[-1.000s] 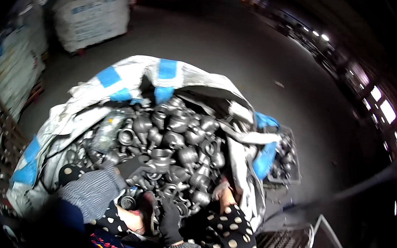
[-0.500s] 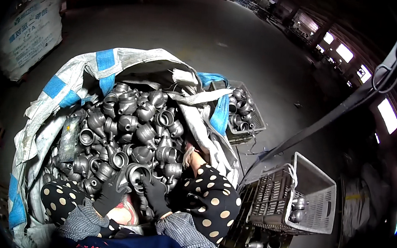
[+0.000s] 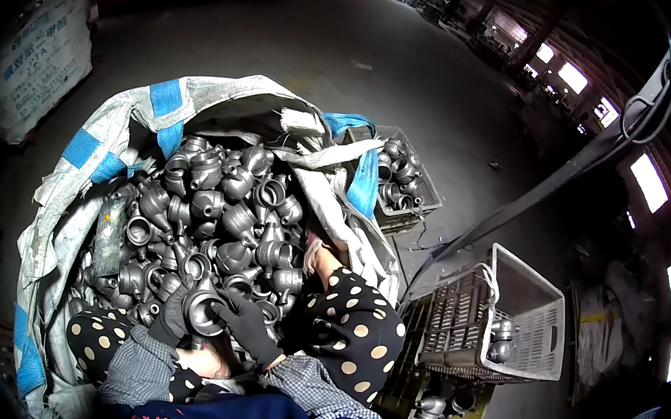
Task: The person picks up metal castings from a large bag, uses a metal pick to remove debris from interior holes, and then tosses the processed pieces into a separate container.
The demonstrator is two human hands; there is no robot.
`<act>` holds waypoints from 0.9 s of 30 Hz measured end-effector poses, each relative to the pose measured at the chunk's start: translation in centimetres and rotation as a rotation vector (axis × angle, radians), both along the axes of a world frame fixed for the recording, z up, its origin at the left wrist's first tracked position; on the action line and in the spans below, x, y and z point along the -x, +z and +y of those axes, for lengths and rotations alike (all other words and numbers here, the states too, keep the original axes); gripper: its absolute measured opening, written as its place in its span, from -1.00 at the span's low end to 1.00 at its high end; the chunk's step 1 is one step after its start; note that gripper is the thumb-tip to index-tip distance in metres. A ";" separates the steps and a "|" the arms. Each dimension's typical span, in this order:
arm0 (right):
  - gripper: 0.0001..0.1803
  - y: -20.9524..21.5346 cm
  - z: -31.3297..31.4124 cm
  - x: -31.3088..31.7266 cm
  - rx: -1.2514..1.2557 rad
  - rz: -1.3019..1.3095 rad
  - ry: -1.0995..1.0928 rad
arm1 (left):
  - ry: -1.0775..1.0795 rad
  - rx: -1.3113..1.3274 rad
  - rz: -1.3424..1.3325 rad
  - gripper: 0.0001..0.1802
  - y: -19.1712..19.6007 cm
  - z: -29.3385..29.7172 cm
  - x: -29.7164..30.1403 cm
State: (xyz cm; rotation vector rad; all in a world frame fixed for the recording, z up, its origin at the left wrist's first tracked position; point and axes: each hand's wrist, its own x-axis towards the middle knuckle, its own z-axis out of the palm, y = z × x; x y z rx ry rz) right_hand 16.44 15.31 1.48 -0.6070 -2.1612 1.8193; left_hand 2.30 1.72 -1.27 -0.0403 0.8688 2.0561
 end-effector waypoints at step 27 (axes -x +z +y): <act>-0.78 1.6 -2.3 0.3 0.832 0.026 -0.112 | 0.157 -0.428 -0.323 -0.56 -4.9 -0.7 2.6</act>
